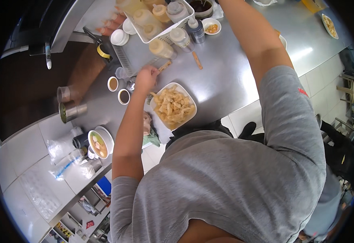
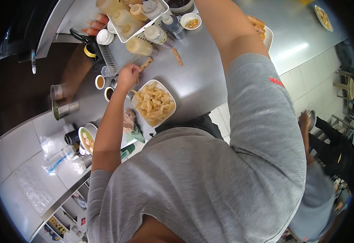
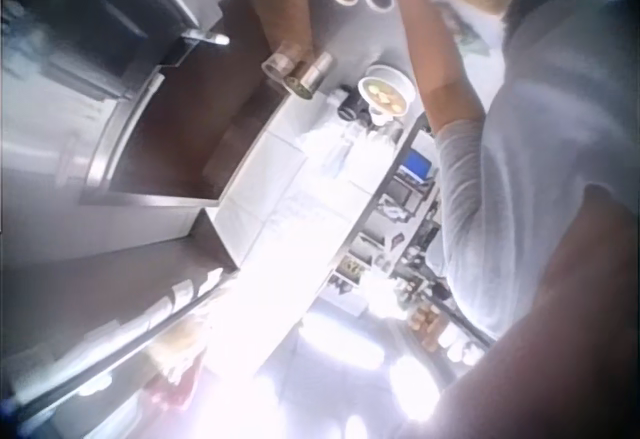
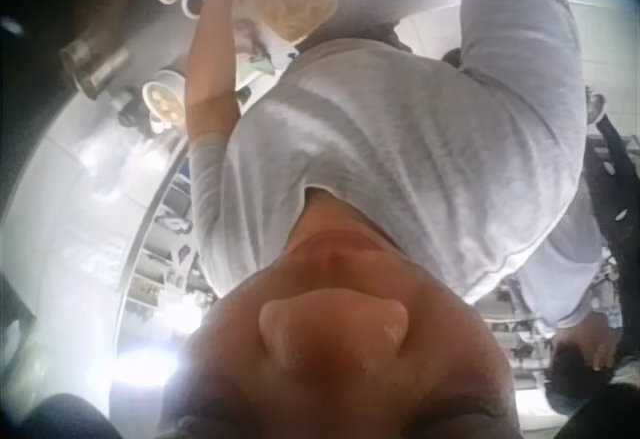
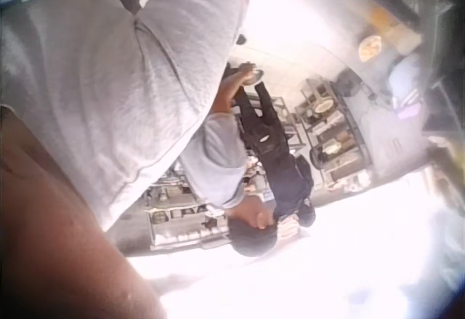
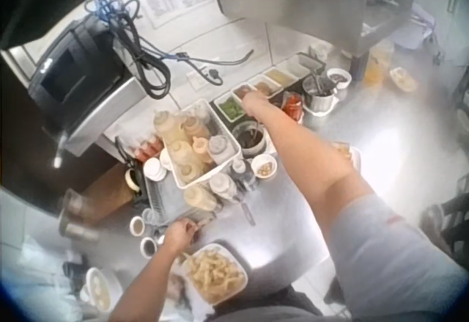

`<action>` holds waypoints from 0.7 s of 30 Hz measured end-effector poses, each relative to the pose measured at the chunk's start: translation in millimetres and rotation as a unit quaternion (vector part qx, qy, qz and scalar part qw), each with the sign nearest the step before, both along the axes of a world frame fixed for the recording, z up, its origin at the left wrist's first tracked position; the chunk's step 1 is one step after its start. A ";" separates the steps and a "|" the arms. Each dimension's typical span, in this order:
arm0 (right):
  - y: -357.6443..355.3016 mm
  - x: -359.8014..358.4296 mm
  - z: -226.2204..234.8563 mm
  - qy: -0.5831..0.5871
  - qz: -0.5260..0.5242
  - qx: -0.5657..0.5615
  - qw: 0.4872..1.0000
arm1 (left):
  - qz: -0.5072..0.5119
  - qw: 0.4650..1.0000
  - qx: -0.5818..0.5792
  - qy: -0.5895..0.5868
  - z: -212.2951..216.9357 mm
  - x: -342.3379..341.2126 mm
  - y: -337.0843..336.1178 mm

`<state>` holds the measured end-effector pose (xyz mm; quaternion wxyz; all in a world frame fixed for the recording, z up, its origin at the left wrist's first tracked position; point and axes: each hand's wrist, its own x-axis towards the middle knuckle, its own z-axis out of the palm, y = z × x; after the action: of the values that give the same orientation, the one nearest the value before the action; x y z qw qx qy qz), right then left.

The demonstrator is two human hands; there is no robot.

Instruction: The person organizes and garnishes various food dishes on a prep counter, including tofu and green beans, before arranging them with spring rolls and soup to fulfill orders. They handle order tickets from a rail, placing them with the corresponding plates at the pass-through window.

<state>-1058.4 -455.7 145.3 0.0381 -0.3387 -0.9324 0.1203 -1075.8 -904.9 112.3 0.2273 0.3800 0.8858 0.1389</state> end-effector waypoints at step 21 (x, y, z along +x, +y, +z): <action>-217.1 183.2 43.5 0.398 -0.027 -0.382 0.833 | 0.062 0.997 -0.030 0.019 6.7 8.6 -18.0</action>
<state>-875.2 -672.8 188.8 0.2764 -0.2745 -0.7067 0.5906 -1067.2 -922.9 119.0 0.2128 0.3196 0.9156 0.1195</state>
